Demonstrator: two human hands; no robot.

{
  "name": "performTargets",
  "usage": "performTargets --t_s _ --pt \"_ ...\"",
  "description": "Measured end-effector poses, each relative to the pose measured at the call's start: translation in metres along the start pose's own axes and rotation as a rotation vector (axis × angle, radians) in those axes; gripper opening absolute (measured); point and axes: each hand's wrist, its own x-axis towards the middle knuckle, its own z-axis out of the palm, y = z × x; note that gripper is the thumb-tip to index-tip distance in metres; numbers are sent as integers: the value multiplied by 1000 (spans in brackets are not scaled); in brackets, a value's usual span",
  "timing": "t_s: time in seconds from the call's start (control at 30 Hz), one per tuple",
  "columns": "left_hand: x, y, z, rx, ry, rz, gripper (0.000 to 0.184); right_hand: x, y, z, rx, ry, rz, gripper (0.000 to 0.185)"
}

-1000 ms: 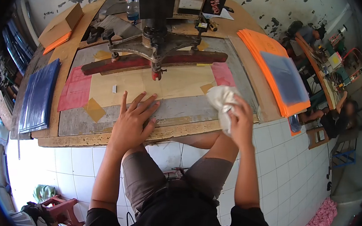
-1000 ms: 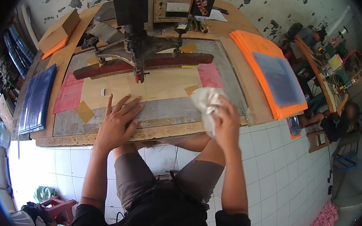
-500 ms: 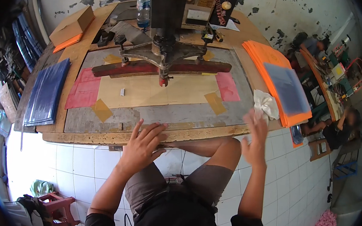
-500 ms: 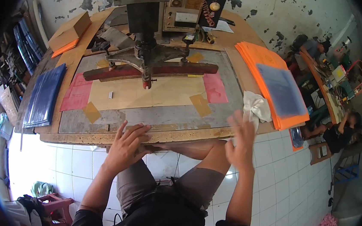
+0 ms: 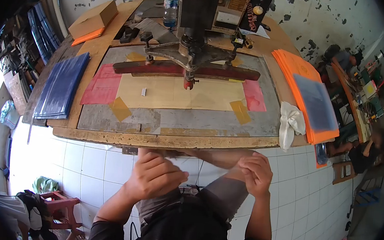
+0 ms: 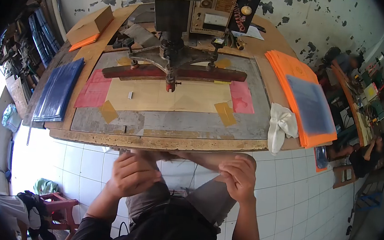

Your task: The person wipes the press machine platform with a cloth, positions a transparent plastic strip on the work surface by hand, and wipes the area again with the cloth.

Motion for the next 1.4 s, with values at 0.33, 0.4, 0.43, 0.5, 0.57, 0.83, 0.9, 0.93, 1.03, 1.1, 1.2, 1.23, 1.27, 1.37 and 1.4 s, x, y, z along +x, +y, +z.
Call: performTargets --t_s 0.33,0.4,0.43,0.5,0.57,0.83,0.9,0.93,1.03,1.1,1.2,1.23,1.27,1.37,1.4 --pt "-23 -14 -63 -689 274 -615 53 20 -6 -18 920 74 436 23" --pt "-16 -19 -55 -834 296 -656 55 33 -12 -9 924 85 574 27" --pt "-9 -20 -50 -844 250 -670 55 41 -17 -2 923 90 644 28" --pt "-1 -29 -40 -778 151 -739 52 48 -14 13 912 87 680 28" --pt "-3 -44 -26 -619 48 -848 47 54 -13 24 900 99 704 27" --pt "-10 -79 -10 -301 21 -827 41 54 24 28 632 78 677 24" --pt "-14 -85 -10 -276 19 -809 41 54 27 28 574 63 679 24" --pt "-16 -87 -9 -263 17 -802 42 54 28 28 580 52 680 23" --pt "-18 -90 -9 -372 87 -837 41 52 33 29 585 24 669 22" --pt "-22 -94 -7 -408 120 -869 41 51 38 32 567 12 647 21" --pt "-29 -98 -4 -435 139 -887 41 48 43 36 596 6 664 21" --pt "-31 -98 -3 -438 141 -888 40 48 43 37 589 10 665 21" --pt "-31 -98 -2 -426 145 -885 40 48 43 38 583 15 664 20" --pt "-30 -96 -2 -381 149 -875 41 47 44 40 582 14 660 20" --pt "-29 -95 -2 -363 147 -872 41 47 45 40 584 12 658 20"
